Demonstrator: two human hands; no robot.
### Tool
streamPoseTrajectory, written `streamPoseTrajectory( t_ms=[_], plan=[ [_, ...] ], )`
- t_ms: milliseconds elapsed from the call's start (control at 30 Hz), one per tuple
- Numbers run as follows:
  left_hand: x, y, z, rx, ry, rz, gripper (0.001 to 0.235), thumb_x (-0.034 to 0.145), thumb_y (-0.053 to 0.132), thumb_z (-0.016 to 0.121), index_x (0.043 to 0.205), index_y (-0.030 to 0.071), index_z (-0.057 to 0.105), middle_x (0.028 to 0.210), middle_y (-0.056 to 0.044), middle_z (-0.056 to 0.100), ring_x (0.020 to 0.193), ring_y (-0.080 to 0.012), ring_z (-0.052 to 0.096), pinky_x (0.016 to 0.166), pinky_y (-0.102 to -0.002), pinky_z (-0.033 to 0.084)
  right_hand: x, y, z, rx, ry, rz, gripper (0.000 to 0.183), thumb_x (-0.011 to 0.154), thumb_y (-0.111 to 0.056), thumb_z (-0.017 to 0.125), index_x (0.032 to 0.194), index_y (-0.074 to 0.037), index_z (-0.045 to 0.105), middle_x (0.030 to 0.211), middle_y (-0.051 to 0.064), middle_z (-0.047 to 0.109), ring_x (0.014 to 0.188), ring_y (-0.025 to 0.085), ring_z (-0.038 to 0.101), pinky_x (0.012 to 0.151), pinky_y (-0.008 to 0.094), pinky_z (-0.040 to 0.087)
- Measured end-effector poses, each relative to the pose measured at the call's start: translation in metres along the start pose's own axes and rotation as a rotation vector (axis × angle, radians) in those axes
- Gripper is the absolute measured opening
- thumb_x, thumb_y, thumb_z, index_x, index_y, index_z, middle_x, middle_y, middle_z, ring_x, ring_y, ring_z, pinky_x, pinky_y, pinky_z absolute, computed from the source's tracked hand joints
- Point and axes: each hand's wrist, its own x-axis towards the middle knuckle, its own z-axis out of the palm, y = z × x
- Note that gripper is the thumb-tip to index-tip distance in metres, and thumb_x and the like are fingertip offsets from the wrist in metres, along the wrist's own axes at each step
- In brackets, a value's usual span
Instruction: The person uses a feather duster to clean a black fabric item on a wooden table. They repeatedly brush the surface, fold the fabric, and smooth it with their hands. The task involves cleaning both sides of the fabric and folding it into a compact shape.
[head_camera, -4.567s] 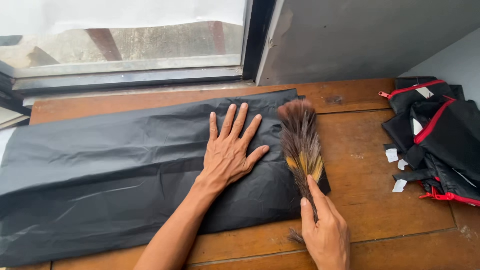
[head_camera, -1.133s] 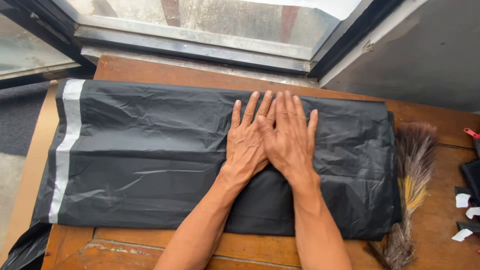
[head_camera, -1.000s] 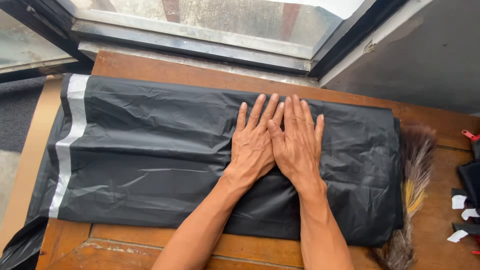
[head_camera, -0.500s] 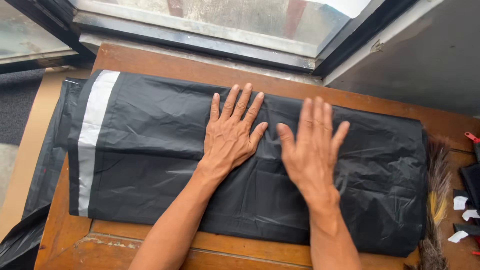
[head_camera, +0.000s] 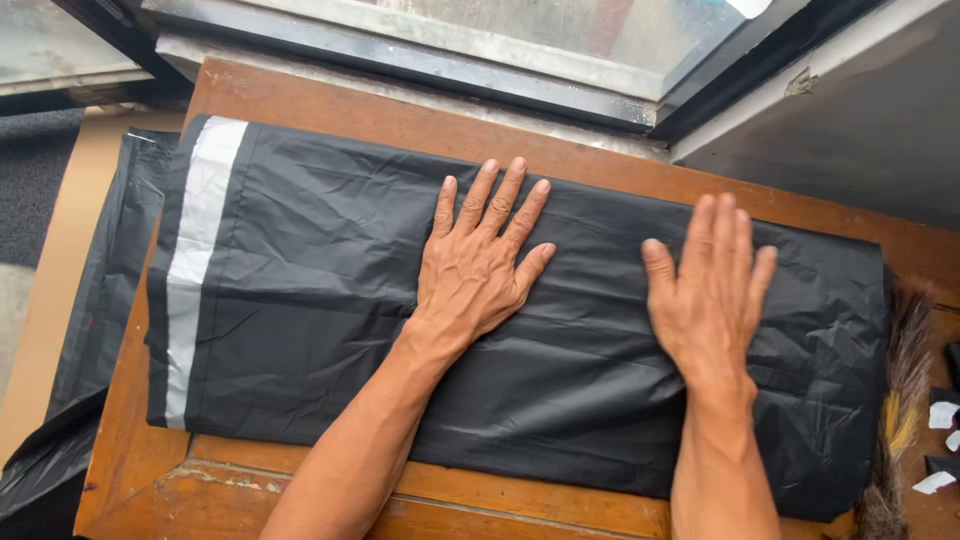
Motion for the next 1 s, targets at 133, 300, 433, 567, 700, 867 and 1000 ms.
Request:
streamPoseTrajectory(
  t_ms=[133, 300, 433, 567, 700, 867, 1000],
  plan=[
    [-0.002, 0.002, -0.006, 0.125, 0.085, 0.072, 0.057, 0.098, 0.048, 0.05, 0.146, 0.02, 0.041, 0.153, -0.006, 0.034, 0.143, -0.0258, 0.028, 0.117, -0.05, 0.015, 0.006, -0.028, -0.02, 0.014, -0.106, 0.149, 0.076, 0.098, -0.056, 0.02, 0.149, 0.0, 0.02, 0.156, 0.02, 0.018, 0.144, 0.034, 0.013, 0.108, 0.062, -0.002],
    [-0.001, 0.001, -0.002, 0.146, 0.045, 0.069, 0.062, 0.096, 0.051, 0.049, 0.149, 0.021, 0.034, 0.156, -0.005, 0.029, 0.145, -0.0256, 0.026, 0.118, -0.051, 0.014, -0.004, -0.085, 0.004, -0.01, 0.148, -0.164, 0.072, 0.1, -0.052, 0.038, 0.148, 0.001, 0.035, 0.154, 0.019, 0.03, 0.144, 0.032, 0.025, 0.111, 0.064, 0.008],
    [-0.001, 0.0, 0.006, 0.087, 0.05, 0.045, 0.059, 0.096, 0.05, 0.046, 0.147, 0.021, 0.039, 0.155, -0.006, 0.029, 0.145, -0.0262, 0.022, 0.117, -0.052, 0.01, -0.007, -0.092, 0.021, 0.114, 0.024, -0.117, 0.073, 0.097, -0.059, 0.029, 0.147, -0.006, 0.036, 0.154, 0.013, 0.03, 0.143, 0.029, 0.024, 0.113, 0.056, 0.01],
    [0.0, -0.002, 0.011, 0.014, 0.059, 0.005, 0.061, 0.093, 0.053, 0.047, 0.146, 0.023, 0.04, 0.155, -0.005, 0.031, 0.145, -0.0276, 0.022, 0.118, -0.054, 0.007, -0.006, -0.093, 0.018, 0.137, -0.029, -0.101, 0.075, 0.098, -0.062, 0.029, 0.149, -0.008, 0.032, 0.156, 0.014, 0.026, 0.144, 0.029, 0.021, 0.114, 0.054, 0.006],
    [-0.002, -0.002, 0.014, 0.024, 0.058, -0.025, 0.062, 0.093, 0.052, 0.048, 0.147, 0.022, 0.038, 0.156, -0.006, 0.029, 0.146, -0.0276, 0.02, 0.119, -0.054, 0.003, -0.005, -0.114, 0.005, 0.141, -0.087, -0.038, 0.073, 0.1, -0.058, 0.029, 0.149, -0.005, 0.029, 0.156, 0.017, 0.022, 0.144, 0.032, 0.018, 0.112, 0.06, 0.0],
    [-0.003, -0.009, 0.02, 0.034, 0.035, 0.041, 0.065, 0.093, 0.042, 0.054, 0.15, 0.02, 0.033, 0.16, -0.006, 0.016, 0.148, -0.0287, 0.012, 0.12, -0.054, 0.003, 0.0, -0.127, 0.023, 0.334, -0.107, -0.014, 0.073, 0.098, -0.058, 0.032, 0.152, -0.01, 0.021, 0.159, 0.013, 0.014, 0.145, 0.029, 0.017, 0.114, 0.057, -0.001],
    [-0.004, -0.012, 0.021, 0.035, 0.017, 0.05, 0.066, 0.092, 0.04, 0.055, 0.15, 0.021, 0.032, 0.16, -0.005, 0.014, 0.148, -0.0283, 0.01, 0.12, -0.055, 0.002, -0.002, -0.125, 0.021, 0.317, -0.127, -0.026, 0.072, 0.098, -0.058, 0.028, 0.152, -0.011, 0.02, 0.158, 0.013, 0.015, 0.145, 0.029, 0.017, 0.115, 0.056, 0.001]
  ],
)
